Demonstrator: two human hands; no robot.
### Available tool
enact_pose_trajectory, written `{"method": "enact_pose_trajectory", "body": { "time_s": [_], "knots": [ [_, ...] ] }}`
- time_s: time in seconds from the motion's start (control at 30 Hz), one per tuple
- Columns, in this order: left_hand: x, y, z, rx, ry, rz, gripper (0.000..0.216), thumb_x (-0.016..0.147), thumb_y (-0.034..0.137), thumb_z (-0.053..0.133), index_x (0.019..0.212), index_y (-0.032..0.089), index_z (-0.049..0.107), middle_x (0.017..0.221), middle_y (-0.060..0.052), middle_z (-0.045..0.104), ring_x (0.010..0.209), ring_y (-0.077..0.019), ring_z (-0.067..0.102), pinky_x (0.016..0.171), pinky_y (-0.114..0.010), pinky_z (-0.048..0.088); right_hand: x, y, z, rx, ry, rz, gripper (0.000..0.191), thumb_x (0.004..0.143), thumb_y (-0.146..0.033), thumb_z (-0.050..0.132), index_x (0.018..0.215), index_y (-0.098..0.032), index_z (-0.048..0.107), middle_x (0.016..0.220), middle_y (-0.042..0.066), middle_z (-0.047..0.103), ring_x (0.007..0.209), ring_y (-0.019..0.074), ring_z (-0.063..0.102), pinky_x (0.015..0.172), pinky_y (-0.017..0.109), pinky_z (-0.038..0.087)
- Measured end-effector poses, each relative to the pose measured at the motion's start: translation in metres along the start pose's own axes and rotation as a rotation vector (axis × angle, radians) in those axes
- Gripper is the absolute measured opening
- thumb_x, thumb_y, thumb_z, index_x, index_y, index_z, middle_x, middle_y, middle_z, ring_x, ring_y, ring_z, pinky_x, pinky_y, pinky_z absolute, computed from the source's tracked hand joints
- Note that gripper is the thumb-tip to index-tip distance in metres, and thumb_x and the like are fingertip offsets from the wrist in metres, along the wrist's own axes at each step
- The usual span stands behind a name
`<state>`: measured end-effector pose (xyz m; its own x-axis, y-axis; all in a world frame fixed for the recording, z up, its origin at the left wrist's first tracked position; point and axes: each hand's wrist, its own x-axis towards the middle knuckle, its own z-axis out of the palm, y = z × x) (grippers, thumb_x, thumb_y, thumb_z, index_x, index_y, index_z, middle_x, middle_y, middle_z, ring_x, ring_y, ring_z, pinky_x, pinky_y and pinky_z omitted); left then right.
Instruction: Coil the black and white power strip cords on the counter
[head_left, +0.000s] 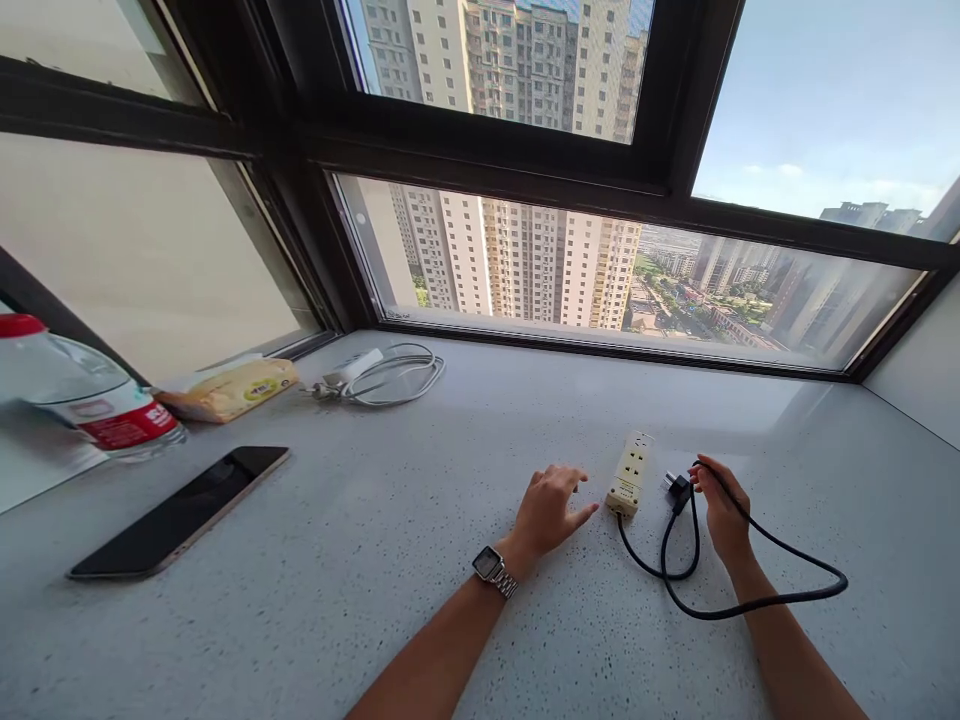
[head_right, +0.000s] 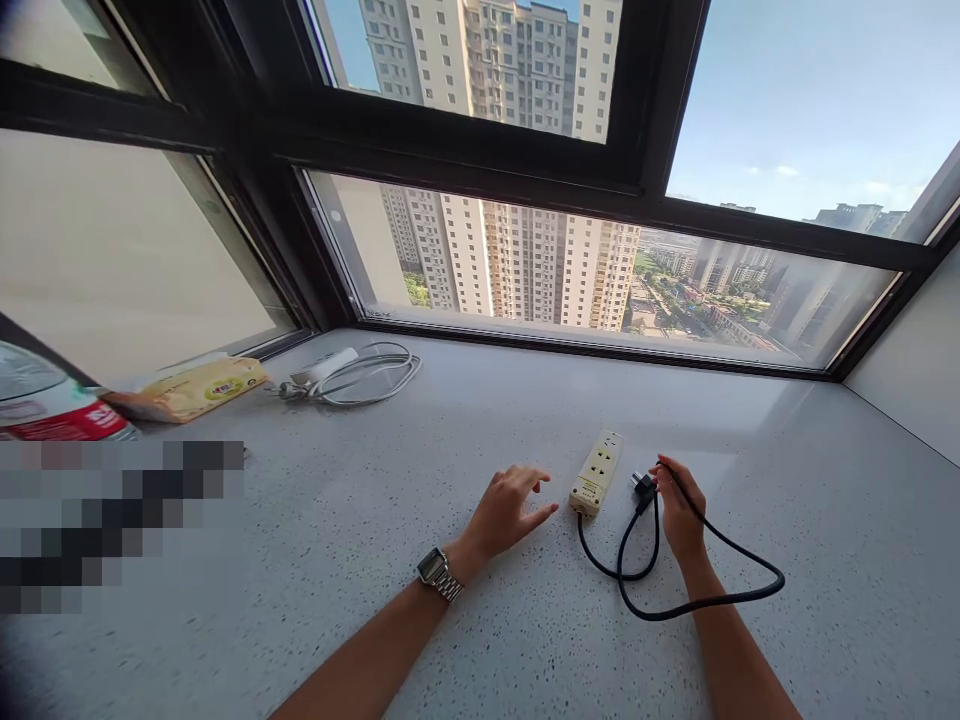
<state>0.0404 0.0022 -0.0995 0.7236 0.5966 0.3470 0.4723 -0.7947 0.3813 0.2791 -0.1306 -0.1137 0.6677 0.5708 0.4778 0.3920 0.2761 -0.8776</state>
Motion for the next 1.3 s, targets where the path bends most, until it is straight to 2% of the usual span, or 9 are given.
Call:
{"method": "enact_pose_trajectory", "body": {
  "time_s": [0.1,0.2,0.3,0.47,0.7,0.93,1.07,1.17,1.3],
  "knots": [
    [-0.001,0.007,0.001,-0.051,0.005,0.018,0.024,0.083,0.039,0.061,0.093,0.017,0.062,0.077,-0.004,0.062,0.077,-0.0211,0.057,0.072,-0.035,0.039,-0.007,-0.001,0.008,-0.237,-0.121,-0.047,0.044,0.082,-0.048,0.057,0.115,-0.019,0.059,0.087,0.006,0.063,0.075,0.0191,0.057,0.068,0.034,0.047],
    [-0.002,0.015,0.003,-0.064,0.019,0.046,0.021,0.084,0.037,0.059,0.082,0.016,0.062,0.068,-0.002,0.06,0.067,-0.0186,0.055,0.068,-0.032,0.038,-0.009,0.005,0.011,-0.521,-0.067,-0.028,0.055,0.075,-0.054,0.061,0.116,-0.017,0.058,0.087,0.007,0.06,0.072,0.0198,0.054,0.067,0.034,0.046],
    [-0.004,0.023,0.007,-0.086,0.033,0.116,0.025,0.086,0.039,0.056,0.076,0.016,0.062,0.063,-0.002,0.059,0.062,-0.0168,0.053,0.064,-0.03,0.036,-0.005,0.012,0.008,-0.609,-0.072,0.042,0.052,0.074,-0.059,0.059,0.103,-0.016,0.063,0.086,0.008,0.06,0.066,0.019,0.052,0.062,0.032,0.044],
    [-0.017,0.051,0.021,-0.104,0.007,0.26,0.048,0.091,0.055,0.043,0.073,0.016,0.064,0.064,-0.004,0.061,0.061,-0.0157,0.054,0.059,-0.028,0.033,-0.001,0.006,0.005,-0.48,-0.103,0.087,0.045,0.083,-0.06,0.048,0.077,-0.017,0.063,0.07,0.005,0.062,0.06,0.0173,0.053,0.057,0.028,0.04],
    [-0.025,0.093,0.036,0.059,-0.224,0.142,0.062,0.076,0.072,0.051,0.065,0.012,0.065,0.063,-0.01,0.064,0.06,-0.0212,0.06,0.06,-0.03,0.038,-0.009,-0.013,0.014,-0.342,-0.071,0.015,0.05,0.087,-0.059,0.042,0.074,-0.017,0.064,0.066,0.005,0.062,0.06,0.0169,0.054,0.056,0.027,0.039],
    [-0.02,0.109,0.034,0.09,-0.266,0.031,0.038,0.082,0.049,0.055,0.081,0.012,0.067,0.075,-0.014,0.069,0.071,-0.0269,0.066,0.066,-0.035,0.044,-0.026,-0.028,0.028,-0.196,0.097,-0.123,0.05,0.092,-0.053,0.038,0.06,-0.018,0.054,0.047,-0.005,0.035,0.043,0.0103,0.031,0.044,0.025,0.026],
    [-0.013,0.109,0.036,0.09,-0.288,-0.028,0.024,0.081,0.031,0.052,0.086,0.012,0.066,0.076,-0.015,0.069,0.069,-0.0269,0.065,0.062,-0.033,0.042,-0.035,-0.036,0.031,-0.133,0.098,-0.303,0.045,0.094,-0.043,0.038,0.06,-0.018,0.052,0.049,-0.003,0.039,0.042,0.01,0.033,0.044,0.025,0.027],
    [0.003,0.103,0.031,-0.116,-0.243,-0.142,0.014,0.075,0.022,0.052,0.072,0.013,0.062,0.068,-0.01,0.065,0.064,-0.0232,0.061,0.058,-0.029,0.037,-0.036,-0.039,0.028,-0.116,0.078,-0.4,0.043,0.095,-0.04,0.037,0.061,-0.019,0.053,0.051,-0.002,0.043,0.042,0.0102,0.034,0.044,0.025,0.028],
    [0.036,0.095,0.011,-0.753,-0.108,-0.289,0.021,0.073,0.024,0.049,0.054,0.018,0.044,0.051,0.001,0.048,0.05,-0.0126,0.045,0.05,-0.024,0.031,-0.032,-0.037,0.024,-0.194,0.029,-0.385,0.047,0.095,-0.045,0.033,0.062,-0.018,0.054,0.051,-0.001,0.044,0.042,0.0103,0.035,0.044,0.025,0.028]
  ]
}}
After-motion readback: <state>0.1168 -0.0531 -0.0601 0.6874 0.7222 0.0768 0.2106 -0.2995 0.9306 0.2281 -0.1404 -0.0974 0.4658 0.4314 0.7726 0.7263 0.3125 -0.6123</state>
